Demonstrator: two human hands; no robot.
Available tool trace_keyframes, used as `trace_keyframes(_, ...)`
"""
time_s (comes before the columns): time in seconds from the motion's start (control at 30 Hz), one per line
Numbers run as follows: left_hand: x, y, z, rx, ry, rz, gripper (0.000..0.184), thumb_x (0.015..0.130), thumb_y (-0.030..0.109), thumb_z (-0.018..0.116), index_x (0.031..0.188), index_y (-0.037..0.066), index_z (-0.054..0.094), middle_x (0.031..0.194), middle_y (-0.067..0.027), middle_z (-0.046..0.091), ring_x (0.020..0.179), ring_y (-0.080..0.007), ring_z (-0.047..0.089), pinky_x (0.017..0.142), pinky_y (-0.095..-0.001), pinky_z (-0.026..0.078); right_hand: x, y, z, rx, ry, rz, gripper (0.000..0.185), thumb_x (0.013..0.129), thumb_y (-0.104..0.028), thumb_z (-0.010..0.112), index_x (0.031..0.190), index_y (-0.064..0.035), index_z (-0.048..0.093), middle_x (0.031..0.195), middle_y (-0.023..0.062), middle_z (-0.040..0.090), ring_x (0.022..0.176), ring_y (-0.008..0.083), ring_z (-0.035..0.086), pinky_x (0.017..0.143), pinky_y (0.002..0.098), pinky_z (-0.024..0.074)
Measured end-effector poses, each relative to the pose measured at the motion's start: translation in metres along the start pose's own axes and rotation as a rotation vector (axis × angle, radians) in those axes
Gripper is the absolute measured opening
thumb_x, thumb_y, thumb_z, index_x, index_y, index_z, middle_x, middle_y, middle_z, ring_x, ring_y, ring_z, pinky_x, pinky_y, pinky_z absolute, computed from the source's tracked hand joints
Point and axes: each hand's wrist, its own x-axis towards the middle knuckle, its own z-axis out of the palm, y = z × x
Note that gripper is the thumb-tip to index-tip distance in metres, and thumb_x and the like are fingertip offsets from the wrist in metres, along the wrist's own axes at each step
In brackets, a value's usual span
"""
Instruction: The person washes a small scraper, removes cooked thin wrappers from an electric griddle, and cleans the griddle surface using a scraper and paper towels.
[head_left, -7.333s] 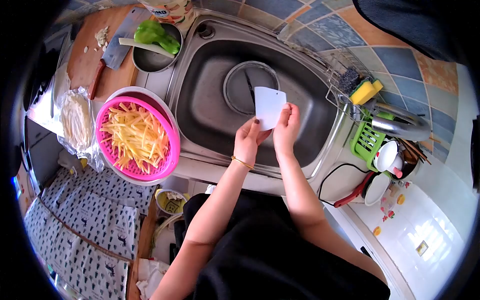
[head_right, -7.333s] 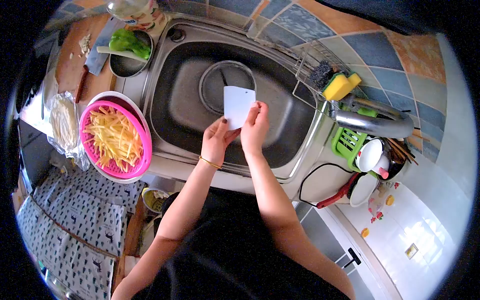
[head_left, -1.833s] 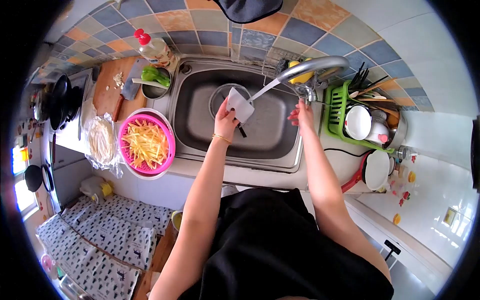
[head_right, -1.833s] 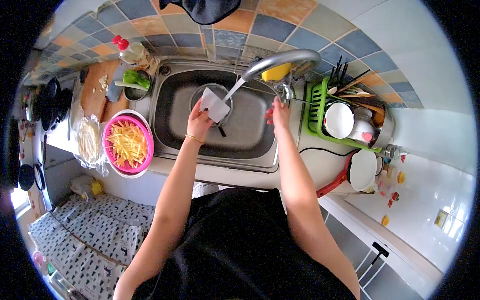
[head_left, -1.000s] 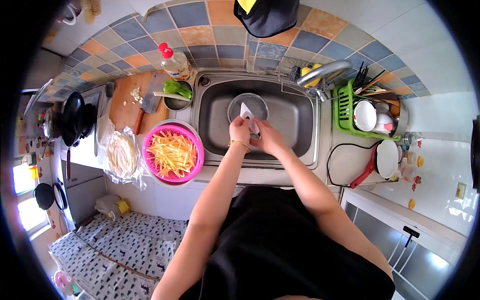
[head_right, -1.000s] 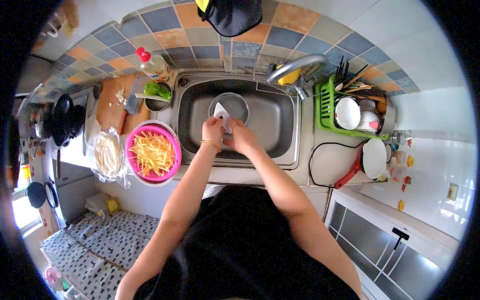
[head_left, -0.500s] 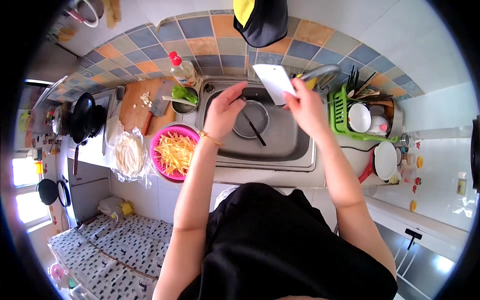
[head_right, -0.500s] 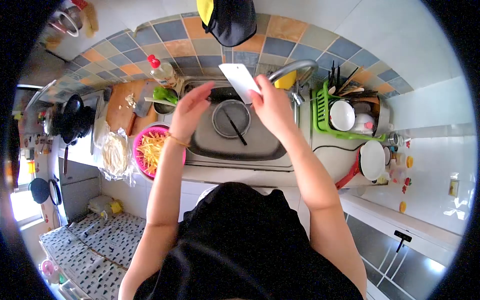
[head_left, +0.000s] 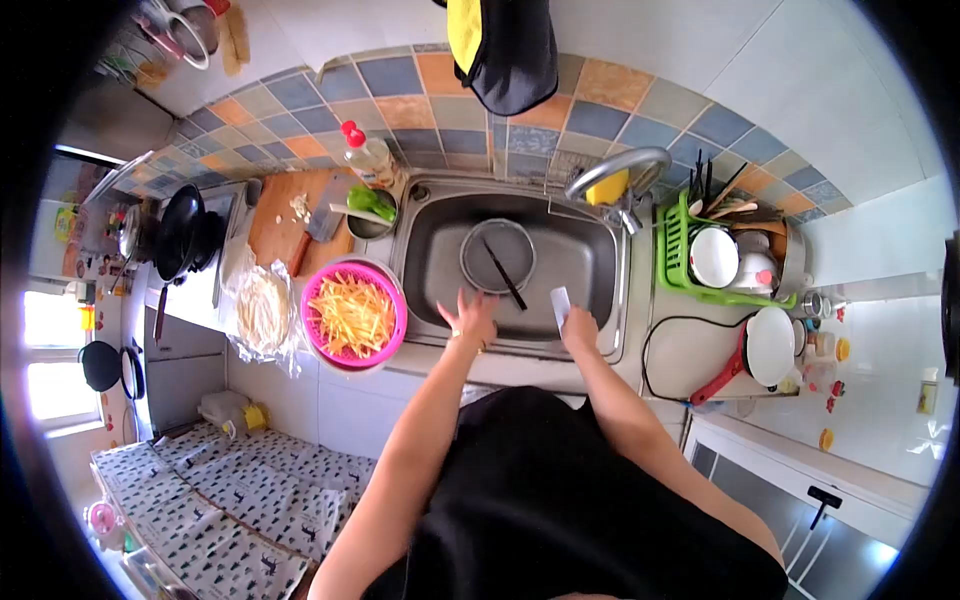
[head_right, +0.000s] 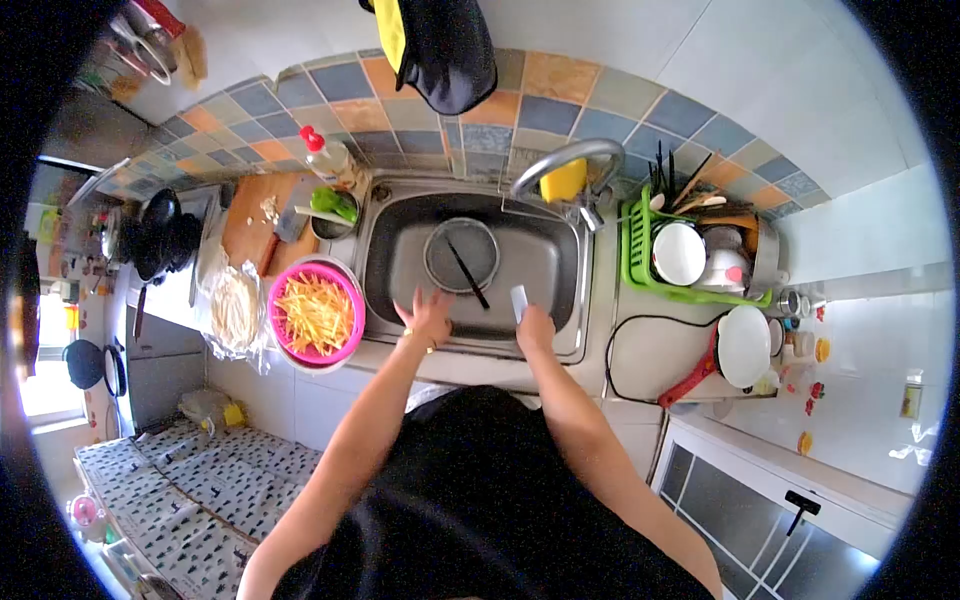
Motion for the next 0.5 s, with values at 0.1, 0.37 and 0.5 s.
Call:
trace_keyframes(0.1, -0.011, 0.013, -0.002, -0.033, 0.026, 0.013, 0.059, 0.080, 0.027, 0.063, 0.137, 0.024, 0.047, 0.148, -0.0108, 0.035, 0.141, -0.0404, 0.020, 0.106, -0.0685, 0.018, -0.021, -0.003, -0.023, 0.000, 0.011, -0.011, 0.014, 0.087, -0.013, 0.055, 0.097, -0.0043, 0.060, 0.090, 0.0183, 0.067, 0.088, 0.0384, 0.064, 0.077, 0.0488, 0.0511)
trace_keyframes(0.37, -0.117, 0.065, -0.230, -1.041, 0.351, 0.744, 0.043, 0.092, 0.010, 0.054, 0.134, 0.006, 0.048, 0.135, -0.0138, 0.051, 0.128, -0.0264, 0.045, 0.106, -0.0364, 0.036, -0.059, -0.109, -0.289, 0.761, -0.142, -0.559, 0.023, 0.099, -0.017, 0.046, 0.111, -0.0033, 0.059, 0.098, 0.0130, 0.067, 0.078, 0.0260, 0.067, 0.072, 0.0346, 0.0554)
trace_keyframes(0.5, -0.157, 0.066, -0.262, -1.521, 0.127, 1.028, 0.044, 0.093, 0.007, 0.051, 0.137, 0.001, 0.044, 0.142, -0.0161, 0.044, 0.130, -0.0270, 0.044, 0.108, -0.0421, 0.035, -0.072, -0.100, -0.311, 1.497, -0.383, -0.639, 0.027, 0.100, -0.020, 0.047, 0.118, -0.0029, 0.056, 0.110, 0.0120, 0.065, 0.087, 0.0231, 0.067, 0.076, 0.0349, 0.0568)
